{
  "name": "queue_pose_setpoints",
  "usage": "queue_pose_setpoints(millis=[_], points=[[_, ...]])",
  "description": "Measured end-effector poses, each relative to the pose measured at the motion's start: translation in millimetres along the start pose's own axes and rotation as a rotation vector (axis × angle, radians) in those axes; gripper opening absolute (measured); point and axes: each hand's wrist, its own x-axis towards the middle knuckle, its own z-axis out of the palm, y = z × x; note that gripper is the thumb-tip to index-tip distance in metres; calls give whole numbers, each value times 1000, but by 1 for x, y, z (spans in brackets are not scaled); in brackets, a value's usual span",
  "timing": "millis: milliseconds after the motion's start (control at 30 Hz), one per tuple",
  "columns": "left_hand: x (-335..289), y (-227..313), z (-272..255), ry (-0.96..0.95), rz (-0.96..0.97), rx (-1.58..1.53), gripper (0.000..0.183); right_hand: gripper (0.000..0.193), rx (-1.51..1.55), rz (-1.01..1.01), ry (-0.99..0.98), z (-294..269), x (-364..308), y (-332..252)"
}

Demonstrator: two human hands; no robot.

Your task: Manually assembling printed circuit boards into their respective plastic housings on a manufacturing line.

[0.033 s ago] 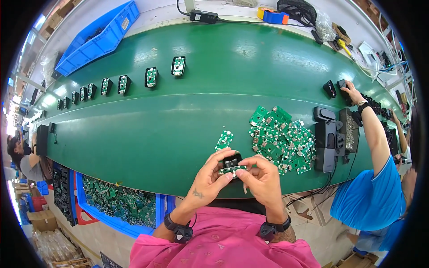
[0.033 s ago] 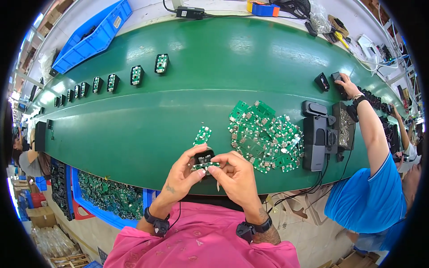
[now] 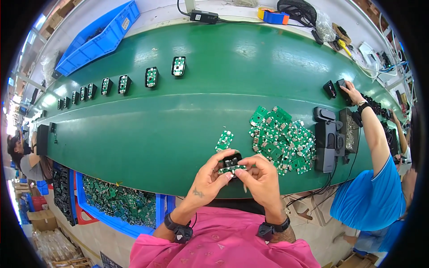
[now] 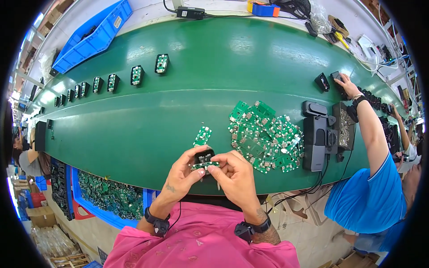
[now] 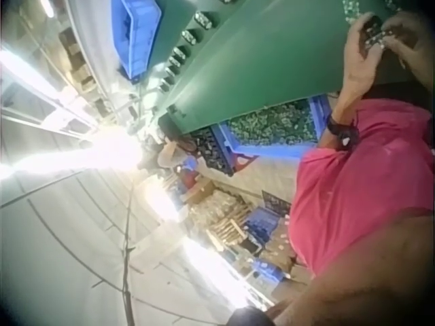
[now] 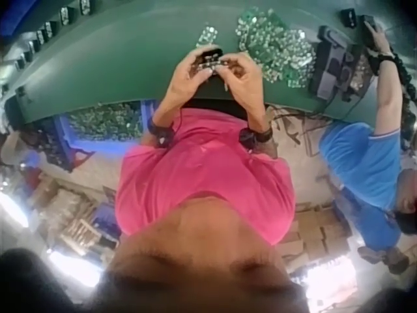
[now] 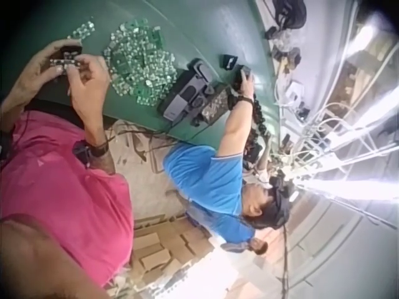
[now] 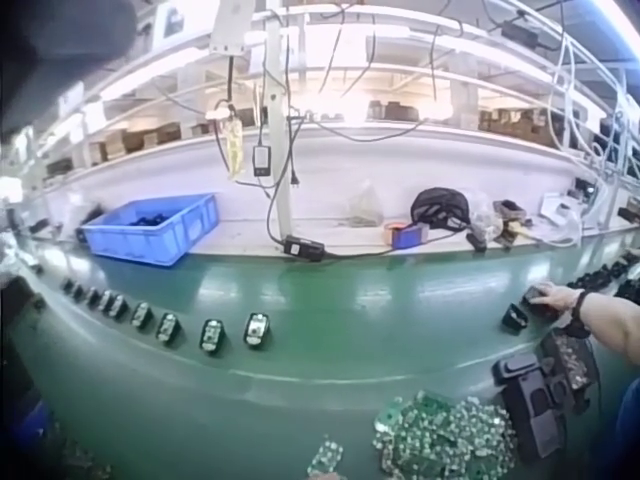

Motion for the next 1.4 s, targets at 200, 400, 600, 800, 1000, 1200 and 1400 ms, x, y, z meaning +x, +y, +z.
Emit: queue_pose_setpoints(millis=[200,400,600,800,1000,1200,1400], points=[[1,-4,3,117,-109,-82,52,24,-439,-494,247,17,-4,3],[0,2,11,112,-149,-106,48,21,-607,-732,275,24,2,6],[-1,-3,15,89,-96,85,44,13,-645,-698,305,26,3,5],[-3,3,20,131,-91,191,46,10,-635,-701,342,26,-2,6],[2,3,17,237,95,145,50,7,-498,-505,149,20,-4,-2],[3,17,11,157,183,329,51,9,-511,-470,-58,4,3,-17],[6,23,8,136,255,516,51,9,-535,-477,-83,0,5,-19]])
